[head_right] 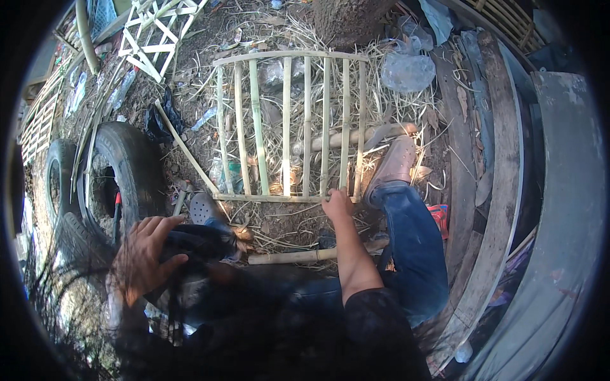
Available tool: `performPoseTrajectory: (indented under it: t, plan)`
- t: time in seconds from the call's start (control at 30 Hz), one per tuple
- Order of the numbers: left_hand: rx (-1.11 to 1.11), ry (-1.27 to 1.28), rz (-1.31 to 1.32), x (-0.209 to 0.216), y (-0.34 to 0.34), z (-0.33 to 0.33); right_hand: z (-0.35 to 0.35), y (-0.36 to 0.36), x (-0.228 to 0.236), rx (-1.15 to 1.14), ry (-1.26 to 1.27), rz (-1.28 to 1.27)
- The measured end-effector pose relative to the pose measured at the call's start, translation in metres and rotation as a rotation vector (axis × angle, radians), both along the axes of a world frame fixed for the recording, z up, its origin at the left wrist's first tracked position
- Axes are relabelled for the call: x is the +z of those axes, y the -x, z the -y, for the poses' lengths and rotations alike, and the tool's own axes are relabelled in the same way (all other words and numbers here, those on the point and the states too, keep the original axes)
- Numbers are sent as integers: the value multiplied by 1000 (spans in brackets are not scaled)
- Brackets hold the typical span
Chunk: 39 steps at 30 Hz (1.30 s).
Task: The person assembles a bamboo lattice structure by aligning bamboo strips and hammering nails into them using a hammer.
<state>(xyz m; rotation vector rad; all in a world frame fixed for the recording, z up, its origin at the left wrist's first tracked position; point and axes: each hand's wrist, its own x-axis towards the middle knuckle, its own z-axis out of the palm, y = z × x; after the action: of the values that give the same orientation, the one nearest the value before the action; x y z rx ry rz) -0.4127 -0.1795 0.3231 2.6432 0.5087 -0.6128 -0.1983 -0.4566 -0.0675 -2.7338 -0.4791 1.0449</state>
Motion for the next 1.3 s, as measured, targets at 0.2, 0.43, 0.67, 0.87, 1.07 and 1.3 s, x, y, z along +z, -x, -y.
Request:
performPoseTrajectory:
  t: [0.2, 0.43, 0.67, 0.87, 1.07, 1.3]
  plan:
    - [87, 39, -22, -16, 6, 0, -2, 10, 4, 123, 81, -22]
    - [191, 87, -28, -18, 18, -10, 3, 7, 13, 207, 91, -27]
    - [273, 79, -22, -24, 32, -27, 1, 19, 22, 259, 182, -148]
    - [254, 84, -22, -23, 31, -24, 3, 37, 0, 230, 285, -43]
    - [280, 137, -112, -19, 24, -22, -12, 25, 9, 100, 147, -44]
    - [222, 163, -55, -17, 27, -22, -68, 13, 26, -12, -169, -54]
